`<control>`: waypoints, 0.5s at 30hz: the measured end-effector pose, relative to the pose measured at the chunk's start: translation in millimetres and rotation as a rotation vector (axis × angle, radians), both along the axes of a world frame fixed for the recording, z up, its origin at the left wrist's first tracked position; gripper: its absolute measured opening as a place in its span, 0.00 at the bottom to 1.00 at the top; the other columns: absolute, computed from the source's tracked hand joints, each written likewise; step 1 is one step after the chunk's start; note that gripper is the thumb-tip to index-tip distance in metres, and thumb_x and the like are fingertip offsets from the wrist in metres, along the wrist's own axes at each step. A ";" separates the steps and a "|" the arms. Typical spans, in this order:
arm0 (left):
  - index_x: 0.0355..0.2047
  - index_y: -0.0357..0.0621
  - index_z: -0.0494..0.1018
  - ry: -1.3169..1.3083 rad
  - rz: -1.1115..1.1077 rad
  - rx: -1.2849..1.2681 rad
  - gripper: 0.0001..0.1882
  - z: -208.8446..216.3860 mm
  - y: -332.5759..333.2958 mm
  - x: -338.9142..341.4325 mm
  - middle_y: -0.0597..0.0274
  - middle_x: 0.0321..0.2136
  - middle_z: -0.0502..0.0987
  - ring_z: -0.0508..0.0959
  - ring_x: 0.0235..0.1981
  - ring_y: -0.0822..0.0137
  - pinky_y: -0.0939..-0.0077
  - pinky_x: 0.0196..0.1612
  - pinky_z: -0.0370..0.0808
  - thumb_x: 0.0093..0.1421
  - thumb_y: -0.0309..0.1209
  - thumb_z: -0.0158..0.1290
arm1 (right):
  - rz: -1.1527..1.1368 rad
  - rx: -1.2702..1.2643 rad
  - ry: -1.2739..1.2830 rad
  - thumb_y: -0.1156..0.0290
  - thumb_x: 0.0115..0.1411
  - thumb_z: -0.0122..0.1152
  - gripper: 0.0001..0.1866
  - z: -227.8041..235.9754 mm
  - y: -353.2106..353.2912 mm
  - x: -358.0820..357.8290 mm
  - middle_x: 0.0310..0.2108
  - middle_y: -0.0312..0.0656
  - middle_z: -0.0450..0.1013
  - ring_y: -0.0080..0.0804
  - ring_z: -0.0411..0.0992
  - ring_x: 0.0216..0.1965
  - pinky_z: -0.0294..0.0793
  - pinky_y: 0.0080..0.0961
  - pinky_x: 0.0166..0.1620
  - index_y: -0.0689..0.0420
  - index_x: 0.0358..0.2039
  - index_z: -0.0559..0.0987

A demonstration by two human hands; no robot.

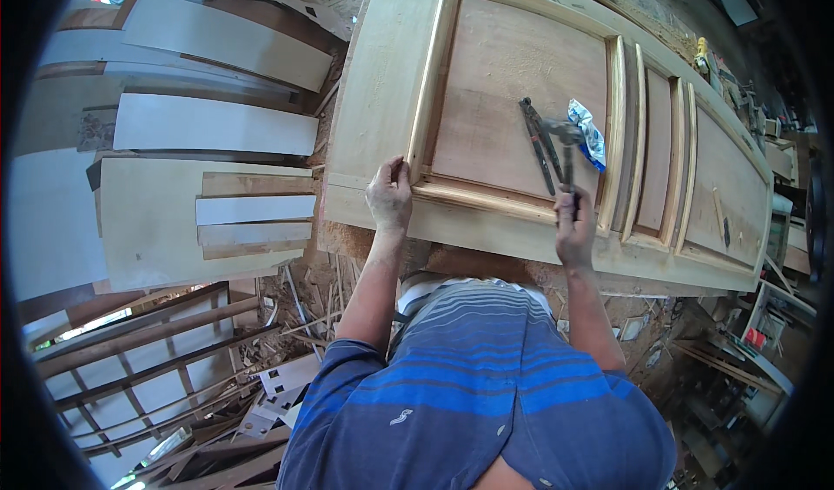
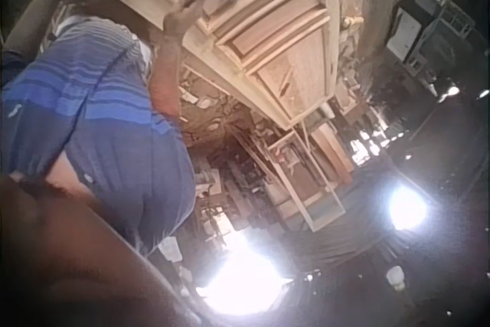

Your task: The person assembles a wood door by positioning decorative trim pieces, securing them with nails using a hammer, and applying adhesive from a squeeze tube to a long piece of trim before pressing it into place on the door frame.

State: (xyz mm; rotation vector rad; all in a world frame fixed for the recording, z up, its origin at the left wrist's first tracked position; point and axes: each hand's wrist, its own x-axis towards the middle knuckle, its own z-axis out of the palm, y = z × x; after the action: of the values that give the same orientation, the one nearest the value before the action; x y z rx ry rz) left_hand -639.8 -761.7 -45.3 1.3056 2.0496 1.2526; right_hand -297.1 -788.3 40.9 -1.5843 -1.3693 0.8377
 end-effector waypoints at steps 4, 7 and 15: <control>0.51 0.40 0.85 -0.010 -0.040 -0.002 0.11 0.7 -1.8 1.1 0.51 0.38 0.90 0.90 0.40 0.64 0.68 0.47 0.85 0.69 0.27 0.65 | 0.233 0.032 -0.059 0.65 0.76 0.66 0.14 18.1 8.9 -40.1 0.29 0.35 0.75 0.24 0.72 0.28 0.73 0.26 0.34 0.59 0.54 0.78; 0.52 0.47 0.85 0.020 -0.010 0.061 0.13 -4.1 -3.3 2.5 0.54 0.36 0.90 0.91 0.37 0.58 0.62 0.43 0.86 0.67 0.28 0.66 | 0.351 -0.037 -0.109 0.65 0.74 0.66 0.16 18.8 18.1 -65.1 0.32 0.46 0.81 0.38 0.81 0.31 0.79 0.35 0.37 0.55 0.58 0.79; 0.59 0.50 0.81 0.101 0.004 0.001 0.21 -0.9 -4.9 4.8 0.55 0.35 0.89 0.90 0.35 0.56 0.59 0.42 0.85 0.66 0.30 0.67 | 0.531 0.105 -0.410 0.61 0.74 0.63 0.29 15.2 36.3 -112.9 0.44 0.50 0.85 0.53 0.85 0.40 0.84 0.48 0.42 0.41 0.74 0.73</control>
State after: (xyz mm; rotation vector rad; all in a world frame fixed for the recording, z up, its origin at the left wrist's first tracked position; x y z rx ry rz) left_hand -634.9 -766.6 -46.1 1.3923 2.1216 1.2117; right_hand -410.0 -752.0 56.1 -1.3711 -2.1517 0.7458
